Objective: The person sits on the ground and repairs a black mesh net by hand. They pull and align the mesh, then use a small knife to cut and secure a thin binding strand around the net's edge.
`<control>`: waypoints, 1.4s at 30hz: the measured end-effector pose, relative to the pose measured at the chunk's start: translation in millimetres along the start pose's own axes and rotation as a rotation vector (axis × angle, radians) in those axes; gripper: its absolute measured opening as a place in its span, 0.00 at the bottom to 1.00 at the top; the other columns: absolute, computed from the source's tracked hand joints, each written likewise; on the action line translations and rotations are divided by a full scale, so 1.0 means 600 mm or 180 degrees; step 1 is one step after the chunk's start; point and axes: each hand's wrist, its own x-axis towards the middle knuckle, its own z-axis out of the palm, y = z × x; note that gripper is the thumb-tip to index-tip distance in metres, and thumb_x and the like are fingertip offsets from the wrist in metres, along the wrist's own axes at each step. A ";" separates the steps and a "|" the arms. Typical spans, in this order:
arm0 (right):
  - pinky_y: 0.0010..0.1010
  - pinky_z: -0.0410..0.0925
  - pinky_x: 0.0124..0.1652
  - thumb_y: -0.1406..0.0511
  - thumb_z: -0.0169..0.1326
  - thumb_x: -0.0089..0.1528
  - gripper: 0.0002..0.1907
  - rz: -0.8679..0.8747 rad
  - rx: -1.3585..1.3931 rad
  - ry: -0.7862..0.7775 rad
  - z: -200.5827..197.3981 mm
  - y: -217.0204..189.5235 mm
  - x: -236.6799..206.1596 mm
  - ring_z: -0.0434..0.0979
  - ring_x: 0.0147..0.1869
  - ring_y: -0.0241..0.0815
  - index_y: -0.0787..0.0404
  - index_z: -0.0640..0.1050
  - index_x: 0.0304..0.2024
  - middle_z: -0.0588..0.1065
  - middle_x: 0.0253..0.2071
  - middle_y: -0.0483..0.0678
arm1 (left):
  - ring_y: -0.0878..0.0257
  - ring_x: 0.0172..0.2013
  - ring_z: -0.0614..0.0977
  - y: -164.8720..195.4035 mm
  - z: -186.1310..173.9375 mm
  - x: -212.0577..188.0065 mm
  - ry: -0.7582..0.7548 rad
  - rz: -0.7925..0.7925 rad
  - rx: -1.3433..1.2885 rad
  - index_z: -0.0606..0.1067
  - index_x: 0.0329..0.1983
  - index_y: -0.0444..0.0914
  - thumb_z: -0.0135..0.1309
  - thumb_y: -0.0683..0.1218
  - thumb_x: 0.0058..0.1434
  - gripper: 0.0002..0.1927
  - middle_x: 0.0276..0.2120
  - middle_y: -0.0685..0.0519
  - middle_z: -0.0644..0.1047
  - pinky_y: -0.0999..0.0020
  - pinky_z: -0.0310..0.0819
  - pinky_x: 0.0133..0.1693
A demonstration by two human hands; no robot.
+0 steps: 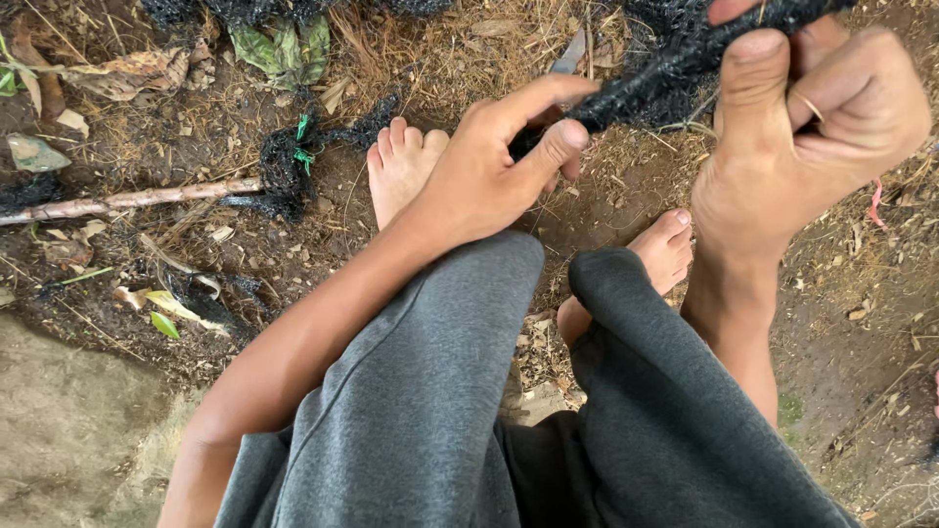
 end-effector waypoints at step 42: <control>0.23 0.49 0.27 0.68 0.59 0.78 0.26 0.0980 -0.0874 -0.0560 0.026 -0.022 -0.043 0.54 0.26 0.27 0.61 0.61 0.28 0.60 0.22 0.39 | 0.71 0.24 0.69 -0.020 0.056 0.010 0.1197 -0.0534 -0.0381 0.73 0.34 0.35 0.46 0.57 0.77 0.23 0.22 0.58 0.69 0.69 0.62 0.26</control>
